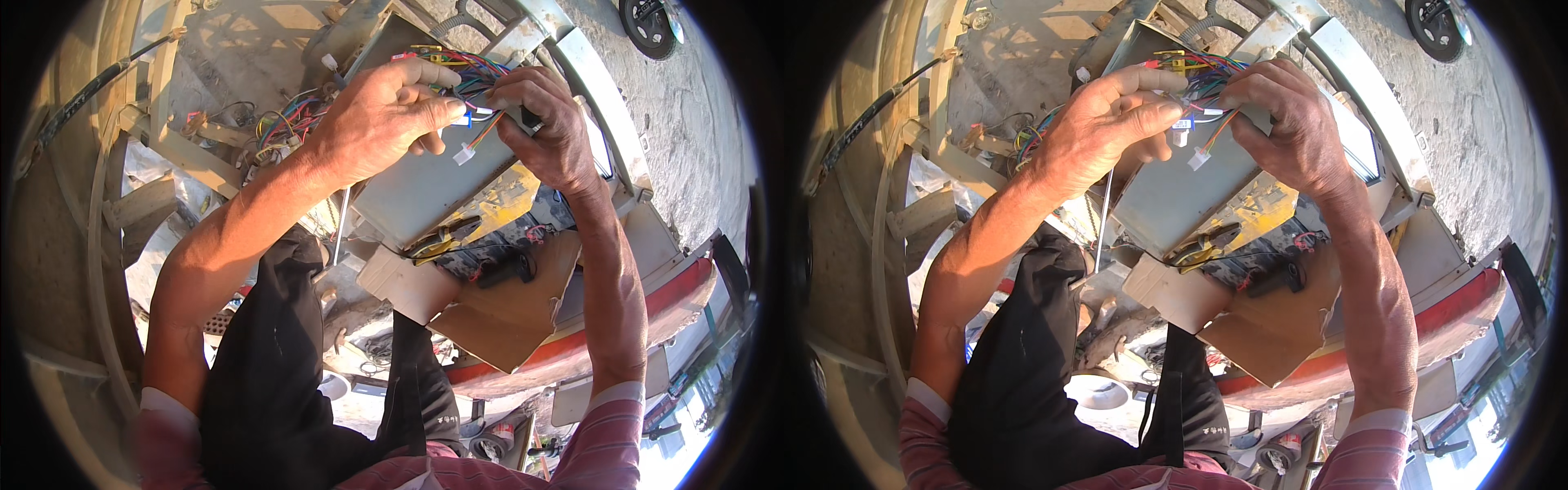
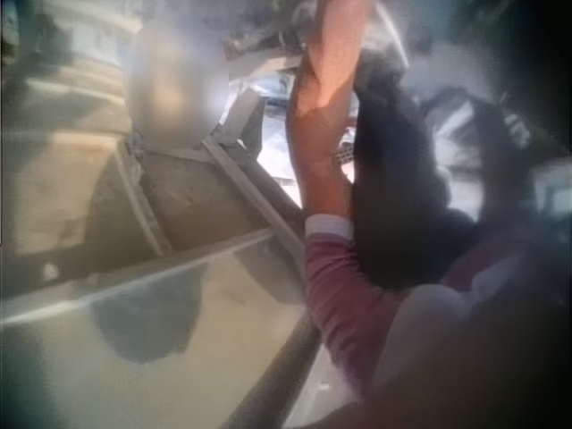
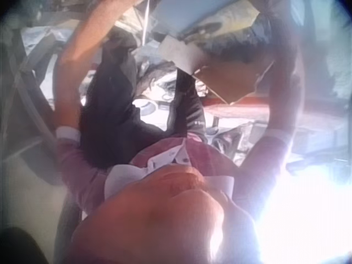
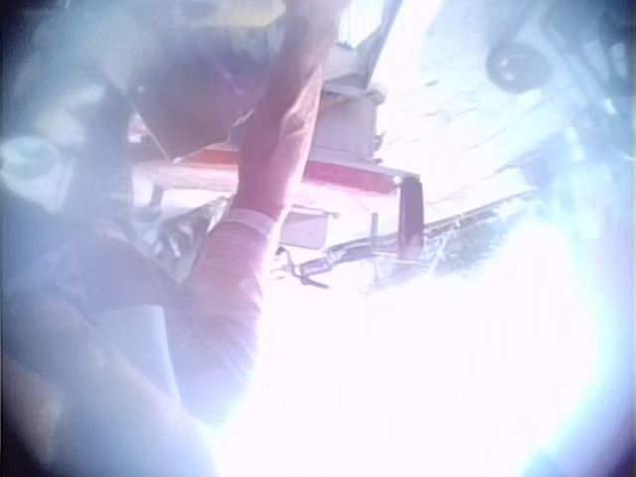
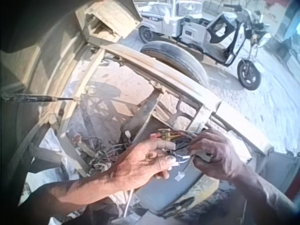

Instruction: The person works on the exposed wiring of a three-wheeled vehicle, consulting a small instruction card and connecting multiple colored wires to terminals and connectors. They lift the seat to access the compartment, handle the wiring harness, and reposition the seat at the end.

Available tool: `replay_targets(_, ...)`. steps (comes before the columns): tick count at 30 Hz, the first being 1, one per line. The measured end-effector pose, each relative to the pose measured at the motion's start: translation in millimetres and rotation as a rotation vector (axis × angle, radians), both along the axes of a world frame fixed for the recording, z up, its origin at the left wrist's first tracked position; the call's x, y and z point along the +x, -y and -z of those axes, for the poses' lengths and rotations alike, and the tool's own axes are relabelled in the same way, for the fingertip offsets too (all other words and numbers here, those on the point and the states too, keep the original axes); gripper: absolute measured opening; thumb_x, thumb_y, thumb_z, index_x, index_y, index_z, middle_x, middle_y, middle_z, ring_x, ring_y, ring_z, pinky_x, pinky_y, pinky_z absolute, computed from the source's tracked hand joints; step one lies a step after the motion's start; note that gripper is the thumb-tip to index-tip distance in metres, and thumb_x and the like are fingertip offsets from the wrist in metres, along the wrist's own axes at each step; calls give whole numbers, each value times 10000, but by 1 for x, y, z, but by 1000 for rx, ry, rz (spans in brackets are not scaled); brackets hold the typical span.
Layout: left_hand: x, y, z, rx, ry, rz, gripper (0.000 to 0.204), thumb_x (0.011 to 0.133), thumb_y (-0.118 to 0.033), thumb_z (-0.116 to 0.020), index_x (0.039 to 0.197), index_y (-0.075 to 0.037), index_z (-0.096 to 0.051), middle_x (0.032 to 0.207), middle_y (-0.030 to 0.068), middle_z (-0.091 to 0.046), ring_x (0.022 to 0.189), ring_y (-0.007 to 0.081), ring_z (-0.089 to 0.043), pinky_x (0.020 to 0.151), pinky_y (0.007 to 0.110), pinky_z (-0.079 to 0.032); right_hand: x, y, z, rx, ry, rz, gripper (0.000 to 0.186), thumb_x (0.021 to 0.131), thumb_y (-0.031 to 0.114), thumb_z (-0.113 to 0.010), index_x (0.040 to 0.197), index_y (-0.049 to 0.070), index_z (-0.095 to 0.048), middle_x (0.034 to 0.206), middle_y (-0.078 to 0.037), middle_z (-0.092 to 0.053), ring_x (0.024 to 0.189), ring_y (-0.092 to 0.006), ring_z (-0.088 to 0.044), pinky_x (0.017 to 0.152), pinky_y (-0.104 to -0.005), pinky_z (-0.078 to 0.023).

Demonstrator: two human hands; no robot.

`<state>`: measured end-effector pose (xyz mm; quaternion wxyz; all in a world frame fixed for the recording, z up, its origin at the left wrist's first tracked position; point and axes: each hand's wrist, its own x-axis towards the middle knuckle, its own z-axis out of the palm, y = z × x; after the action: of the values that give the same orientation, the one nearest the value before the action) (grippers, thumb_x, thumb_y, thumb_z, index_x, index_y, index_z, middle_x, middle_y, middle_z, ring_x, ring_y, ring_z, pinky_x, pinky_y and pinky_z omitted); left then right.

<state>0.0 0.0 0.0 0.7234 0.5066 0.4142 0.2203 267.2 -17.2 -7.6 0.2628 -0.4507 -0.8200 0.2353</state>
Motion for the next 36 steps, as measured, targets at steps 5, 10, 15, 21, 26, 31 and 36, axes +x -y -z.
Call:
replay_targets(5,12,7,13,-10,110,30,285,1031,-176,-708,1263,-12,-690,1027,54,-721,842,116,-688,794,289,-591,2,12,0,54,-2,5,271,759,49,-736,1029,76,-747,1086,-82,-731,1042,-306,-669,927,-428,-550)
replay_targets(10,17,17,18,-38,212,-36,266,1032,-149,-699,1259,-12,-680,1031,46,-723,902,120,-686,793,286,-595,5,17,-4,85,-4,-17,310,766,83,-746,1074,103,-754,1089,-76,-727,1045,-308,-663,939,-440,-543)
replay_targets(15,18,17,22,-81,216,-83,263,1042,-201,-689,1234,-21,-682,1011,47,-723,926,130,-685,776,300,-594,-3,20,-2,115,69,36,297,785,119,-780,1080,124,-751,1053,-64,-721,1019,-301,-659,934,-442,-532)
replay_targets(21,15,14,24,-172,126,-90,347,1046,-348,-677,1157,-20,-704,979,63,-721,839,152,-691,707,301,-566,-3,18,2,96,81,50,258,810,142,-794,1065,136,-753,1025,-49,-715,984,-300,-651,894,-438,-525)
replay_targets(26,17,13,23,-255,136,-95,416,1038,-411,-677,1151,-12,-705,966,63,-712,780,155,-680,682,285,-545,-1,18,4,109,31,30,262,842,178,-795,1099,135,-771,1047,-58,-728,984,-306,-652,888,-442,-525)
replay_targets(31,23,14,19,-40,101,-145,389,1040,-381,-686,1187,-20,-692,1002,51,-705,861,141,-680,744,296,-569,1,16,4,109,39,17,256,867,206,-778,1108,119,-782,1060,-68,-737,1005,-315,-654,895,-447,-528)
replay_targets(36,24,10,22,120,161,-49,256,1029,-213,-720,1206,-32,-685,1040,36,-710,926,107,-666,807,287,-571,1,16,4,121,66,26,245,854,193,-772,1083,109,-785,1051,-71,-734,1017,-314,-658,912,-452,-531)
